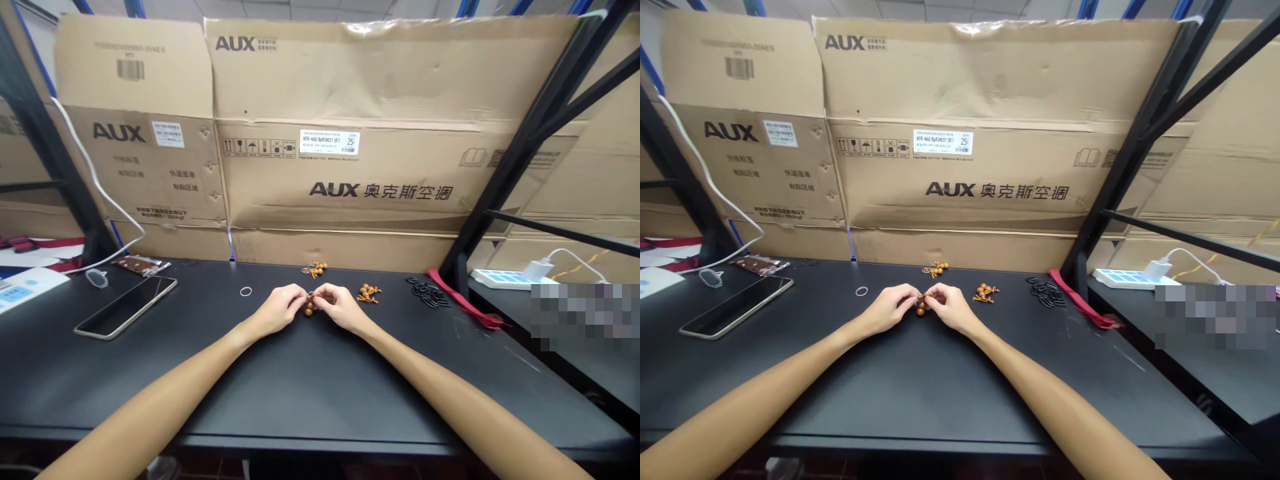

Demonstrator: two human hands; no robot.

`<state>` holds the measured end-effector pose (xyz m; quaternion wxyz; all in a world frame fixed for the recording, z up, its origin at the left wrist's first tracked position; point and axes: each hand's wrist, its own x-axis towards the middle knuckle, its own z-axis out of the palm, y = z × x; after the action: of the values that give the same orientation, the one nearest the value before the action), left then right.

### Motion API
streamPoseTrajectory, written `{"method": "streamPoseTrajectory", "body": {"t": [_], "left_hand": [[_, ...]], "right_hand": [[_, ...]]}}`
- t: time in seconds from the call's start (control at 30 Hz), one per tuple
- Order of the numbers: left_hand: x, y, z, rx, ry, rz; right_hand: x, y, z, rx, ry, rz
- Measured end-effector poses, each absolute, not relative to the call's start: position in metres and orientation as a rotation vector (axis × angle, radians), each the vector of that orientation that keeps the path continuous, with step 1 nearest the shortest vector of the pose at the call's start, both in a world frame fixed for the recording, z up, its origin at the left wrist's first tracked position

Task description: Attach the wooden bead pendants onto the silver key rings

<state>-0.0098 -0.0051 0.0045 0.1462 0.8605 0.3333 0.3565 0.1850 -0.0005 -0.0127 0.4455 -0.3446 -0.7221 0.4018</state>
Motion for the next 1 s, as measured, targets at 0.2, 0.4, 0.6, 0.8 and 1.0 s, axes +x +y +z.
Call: {"method": "streamPoseTrajectory", "body": {"t": [0.2,0.4,0.6,0.8,1.0], "left_hand": [[-0.0092,-0.0081,0.0090,2.454,0.946,1.008],[-0.0096,-0.0087,0.0091,2.420,0.928,1.010],[-0.0105,-0.0080,0.0079,2.391,0.948,0.990],[-0.0098,-0.0108,0.0112,2.304,0.958,0.945],[-0.0105,-0.0060,0.0069,2.162,0.939,0.930]], "right_hand": [[0.1858,0.0031,-0.0138,-0.989,-1.842,0.855],[0.1871,0.0048,-0.0125,-1.002,-1.860,0.845],[0.1880,0.0060,-0.0126,-1.024,-1.871,0.820],[0.1886,0.0058,-0.0133,-1.107,-1.901,0.692],[0.1866,0.0047,-0.0143,-1.185,-1.913,0.595]]}}
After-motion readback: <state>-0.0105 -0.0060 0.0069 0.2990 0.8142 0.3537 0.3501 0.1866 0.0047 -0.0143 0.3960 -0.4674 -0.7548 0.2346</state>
